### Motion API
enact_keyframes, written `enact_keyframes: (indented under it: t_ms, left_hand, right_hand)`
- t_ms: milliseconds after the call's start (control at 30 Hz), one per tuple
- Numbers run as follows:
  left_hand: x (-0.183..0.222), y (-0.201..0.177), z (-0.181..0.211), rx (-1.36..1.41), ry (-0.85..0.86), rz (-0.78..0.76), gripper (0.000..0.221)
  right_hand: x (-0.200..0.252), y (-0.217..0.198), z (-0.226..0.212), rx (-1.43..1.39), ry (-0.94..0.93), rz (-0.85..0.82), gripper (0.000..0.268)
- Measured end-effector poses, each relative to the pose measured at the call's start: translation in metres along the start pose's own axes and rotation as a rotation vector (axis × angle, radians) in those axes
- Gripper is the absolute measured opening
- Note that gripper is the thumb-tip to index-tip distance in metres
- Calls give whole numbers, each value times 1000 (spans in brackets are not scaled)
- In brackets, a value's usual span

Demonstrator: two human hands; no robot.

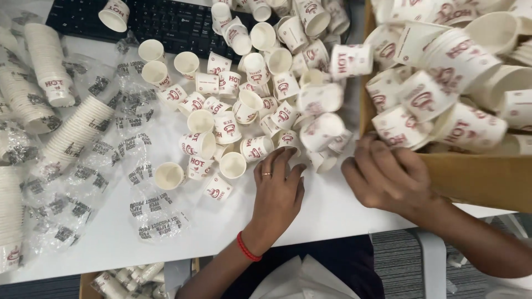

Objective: The recorder stacks white paper cups and inserts the stacks into plastic sleeves at a workstation.

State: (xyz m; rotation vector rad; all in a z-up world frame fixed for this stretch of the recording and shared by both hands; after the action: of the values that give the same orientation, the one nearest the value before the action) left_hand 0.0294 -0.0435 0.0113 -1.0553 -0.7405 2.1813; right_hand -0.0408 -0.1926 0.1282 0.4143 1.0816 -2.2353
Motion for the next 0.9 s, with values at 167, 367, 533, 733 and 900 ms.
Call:
enact_keyframes:
  t_ms: [167,367,533,733,900]
  left_hand:
    - [1,4,7,-56,72,-15,28]
    - [-2,9,15,-107,152,-23,24]
    - [-4,8,18,-131,180,-30,22]
    - [-5,14,29,-126,300,-54,21]
    - [-2,14,38,-107,402,-37,17]
  right_hand:
    - [17,-18,38,21,123,76,18]
    - [44,-38,71,-101,71,146,9]
    - [52,-72,72,-236,96,-128,12]
    - [90,-55,66,-249,106,-80,10]
    - [96,-72,68,-364,188,-187,15]
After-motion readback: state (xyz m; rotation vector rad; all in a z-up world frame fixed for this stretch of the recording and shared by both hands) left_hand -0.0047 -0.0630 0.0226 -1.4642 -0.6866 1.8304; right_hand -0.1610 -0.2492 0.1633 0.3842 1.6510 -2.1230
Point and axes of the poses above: each hand's wrist, its own x-axis away from the middle knuckle, its own y-axis out of the palm, z = x × y, the point moved 4 cm from there along -x, towards the middle knuckle, and after that the axes turned 10 degrees about y, right-handed, at the moved point
